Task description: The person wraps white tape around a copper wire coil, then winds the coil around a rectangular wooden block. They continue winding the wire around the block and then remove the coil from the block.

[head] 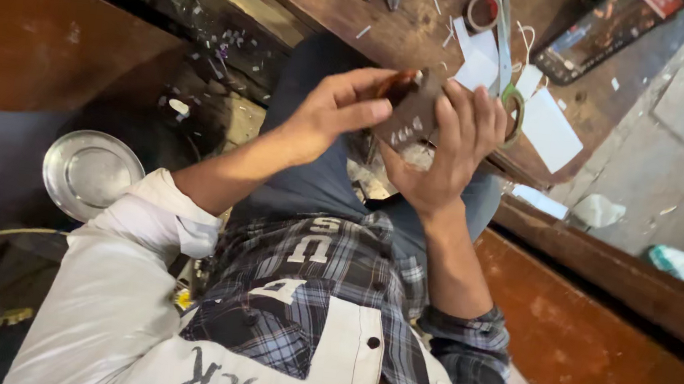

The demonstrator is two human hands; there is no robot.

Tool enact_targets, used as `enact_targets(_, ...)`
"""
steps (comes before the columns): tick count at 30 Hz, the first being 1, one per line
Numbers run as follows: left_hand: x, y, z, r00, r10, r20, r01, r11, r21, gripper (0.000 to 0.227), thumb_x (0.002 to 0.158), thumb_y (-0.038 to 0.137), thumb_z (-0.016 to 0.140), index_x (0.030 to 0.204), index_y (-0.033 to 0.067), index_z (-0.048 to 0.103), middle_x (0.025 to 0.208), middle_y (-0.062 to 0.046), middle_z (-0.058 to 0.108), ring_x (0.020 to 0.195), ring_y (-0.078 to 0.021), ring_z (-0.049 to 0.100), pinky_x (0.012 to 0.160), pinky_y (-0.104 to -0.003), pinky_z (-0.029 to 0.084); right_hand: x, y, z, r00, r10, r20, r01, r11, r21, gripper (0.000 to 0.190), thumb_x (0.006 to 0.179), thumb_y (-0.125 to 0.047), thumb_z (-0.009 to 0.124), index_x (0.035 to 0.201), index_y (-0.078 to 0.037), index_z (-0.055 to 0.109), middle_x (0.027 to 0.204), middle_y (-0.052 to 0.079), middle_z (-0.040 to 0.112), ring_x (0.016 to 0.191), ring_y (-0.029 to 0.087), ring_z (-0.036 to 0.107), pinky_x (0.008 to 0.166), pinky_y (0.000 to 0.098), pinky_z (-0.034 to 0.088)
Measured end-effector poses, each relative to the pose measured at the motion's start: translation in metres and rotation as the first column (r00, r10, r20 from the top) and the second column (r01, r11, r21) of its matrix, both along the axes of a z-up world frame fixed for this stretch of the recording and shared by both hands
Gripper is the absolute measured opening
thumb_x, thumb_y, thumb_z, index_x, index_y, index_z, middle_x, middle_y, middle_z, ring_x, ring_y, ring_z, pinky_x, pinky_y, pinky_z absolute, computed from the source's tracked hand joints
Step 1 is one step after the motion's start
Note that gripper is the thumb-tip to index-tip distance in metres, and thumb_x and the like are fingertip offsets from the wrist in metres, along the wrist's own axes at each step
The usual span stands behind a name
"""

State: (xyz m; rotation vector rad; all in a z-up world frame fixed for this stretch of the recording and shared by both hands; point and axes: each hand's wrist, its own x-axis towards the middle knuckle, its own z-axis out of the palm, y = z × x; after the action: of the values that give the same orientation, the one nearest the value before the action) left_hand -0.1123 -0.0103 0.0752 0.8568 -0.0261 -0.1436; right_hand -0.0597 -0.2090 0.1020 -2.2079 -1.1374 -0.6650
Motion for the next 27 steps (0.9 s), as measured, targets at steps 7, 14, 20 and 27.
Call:
enact_targets(7,0.004,0.0,0.018,0.998,-0.062,-0.008,0.061,0.995,-0.083,0.063,0.098,0.013,0.077,0.151,-0.0052,0.049,0.143,-0.013,0.063,0.132,-0.0206,0.062,0.117,-0.038,0.049,-0.009,0.002,0.028,0.997,-0.04,-0.07,0.042,0.999,0.022,0.096,0.096,-0.036,0.092,0.157,-0.003,0.027,0.155,0.016,0.048,0.151,0.034,0.038,0.125,0.0531,0.024)
enact_targets(14,0.009,0.003,0.031,0.996,-0.077,-0.046,0.073,0.993,-0.09,0.063,0.096,0.013,0.076,0.151,-0.0056,0.05,0.138,-0.015,0.065,0.126,-0.0217,0.065,0.113,-0.038,0.052,-0.027,-0.021,0.034,0.815,-0.029,-0.579,0.143,0.978,0.153,0.09,0.097,-0.022,0.083,0.16,0.002,0.023,0.133,0.018,0.066,0.103,0.024,0.067,0.091,0.0359,0.054)
enact_targets(20,0.002,0.015,0.029,0.996,0.01,-0.094,-0.02,0.995,-0.101,0.063,0.095,0.015,0.076,0.148,-0.0072,0.051,0.135,-0.015,0.065,0.125,-0.0222,0.065,0.112,-0.039,0.052,-0.008,-0.059,0.006,0.194,0.399,-0.896,0.131,0.895,0.427,0.043,0.103,-0.017,0.065,0.144,-0.004,0.06,0.103,0.01,0.079,0.068,0.01,0.07,0.063,0.0263,0.055)
enact_targets(27,-0.026,0.028,0.041,0.996,0.061,-0.059,-0.065,0.996,-0.066,0.073,0.092,0.024,0.078,0.149,-0.0108,0.048,0.137,-0.018,0.065,0.125,-0.0259,0.066,0.111,-0.041,0.052,0.085,-0.023,-0.03,0.889,-0.28,-0.363,0.288,0.957,-0.034,0.028,0.095,-0.013,0.077,0.121,-0.003,0.074,0.129,0.017,0.066,0.118,0.036,0.062,0.099,0.0448,0.05)
